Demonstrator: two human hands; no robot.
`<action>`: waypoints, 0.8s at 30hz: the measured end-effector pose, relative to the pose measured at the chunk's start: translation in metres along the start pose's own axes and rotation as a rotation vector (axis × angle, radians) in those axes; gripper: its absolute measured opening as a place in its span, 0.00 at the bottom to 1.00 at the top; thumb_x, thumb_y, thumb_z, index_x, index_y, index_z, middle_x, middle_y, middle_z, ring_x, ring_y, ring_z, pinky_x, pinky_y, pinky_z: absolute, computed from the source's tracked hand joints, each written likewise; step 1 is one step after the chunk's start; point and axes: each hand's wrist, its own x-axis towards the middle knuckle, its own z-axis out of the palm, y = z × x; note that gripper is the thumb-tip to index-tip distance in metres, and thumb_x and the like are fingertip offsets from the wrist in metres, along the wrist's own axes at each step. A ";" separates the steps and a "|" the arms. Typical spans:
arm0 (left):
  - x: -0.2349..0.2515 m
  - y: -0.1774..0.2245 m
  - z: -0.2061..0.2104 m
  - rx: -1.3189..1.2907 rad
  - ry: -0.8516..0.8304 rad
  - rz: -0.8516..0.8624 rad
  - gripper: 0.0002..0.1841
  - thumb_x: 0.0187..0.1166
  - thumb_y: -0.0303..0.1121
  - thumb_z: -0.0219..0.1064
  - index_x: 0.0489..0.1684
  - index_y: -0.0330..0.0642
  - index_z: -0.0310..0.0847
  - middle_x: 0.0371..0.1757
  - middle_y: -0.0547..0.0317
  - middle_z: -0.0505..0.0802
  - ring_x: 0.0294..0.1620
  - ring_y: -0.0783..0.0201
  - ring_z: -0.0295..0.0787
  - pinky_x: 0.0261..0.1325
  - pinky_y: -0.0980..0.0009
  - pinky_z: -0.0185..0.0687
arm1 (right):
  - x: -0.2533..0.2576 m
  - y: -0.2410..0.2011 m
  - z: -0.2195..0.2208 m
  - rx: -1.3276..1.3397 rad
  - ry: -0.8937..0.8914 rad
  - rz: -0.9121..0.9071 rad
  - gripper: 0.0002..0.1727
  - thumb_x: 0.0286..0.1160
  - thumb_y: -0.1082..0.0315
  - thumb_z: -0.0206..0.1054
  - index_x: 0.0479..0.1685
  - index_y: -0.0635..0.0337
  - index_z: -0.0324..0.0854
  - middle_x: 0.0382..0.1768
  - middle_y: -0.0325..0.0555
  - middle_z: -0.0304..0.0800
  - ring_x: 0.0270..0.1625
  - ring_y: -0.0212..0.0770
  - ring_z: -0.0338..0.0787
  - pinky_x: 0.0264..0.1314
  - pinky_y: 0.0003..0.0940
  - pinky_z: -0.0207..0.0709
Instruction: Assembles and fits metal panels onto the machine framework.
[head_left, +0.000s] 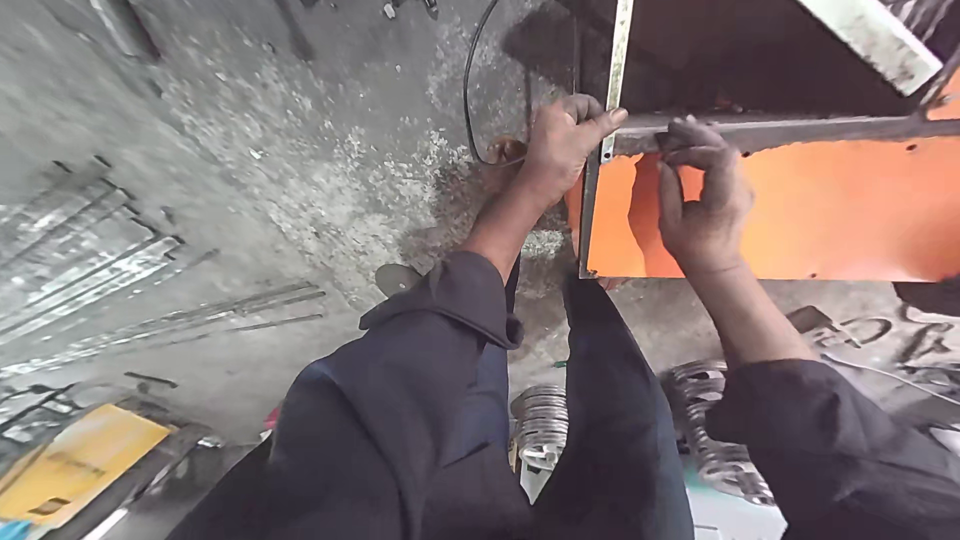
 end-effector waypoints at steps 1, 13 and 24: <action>-0.001 0.000 -0.001 -0.010 -0.004 -0.002 0.09 0.77 0.32 0.74 0.29 0.39 0.84 0.26 0.64 0.85 0.27 0.74 0.79 0.35 0.75 0.76 | 0.002 -0.008 -0.003 0.016 0.022 0.027 0.08 0.82 0.72 0.66 0.49 0.70 0.84 0.54 0.60 0.94 0.60 0.49 0.94 0.66 0.44 0.87; -0.001 0.007 -0.002 -0.004 -0.029 -0.048 0.09 0.78 0.33 0.74 0.30 0.38 0.85 0.24 0.63 0.87 0.25 0.75 0.80 0.33 0.75 0.77 | 0.031 -0.049 0.018 -0.101 -0.238 0.277 0.14 0.80 0.62 0.70 0.57 0.58 0.89 0.45 0.47 0.95 0.44 0.41 0.95 0.51 0.39 0.89; 0.000 0.010 -0.005 0.027 -0.053 -0.067 0.11 0.79 0.35 0.74 0.30 0.37 0.85 0.24 0.62 0.85 0.24 0.73 0.79 0.32 0.73 0.76 | 0.051 -0.064 0.015 -0.266 -0.364 0.318 0.09 0.77 0.63 0.72 0.39 0.59 0.92 0.43 0.53 0.95 0.47 0.53 0.95 0.51 0.53 0.86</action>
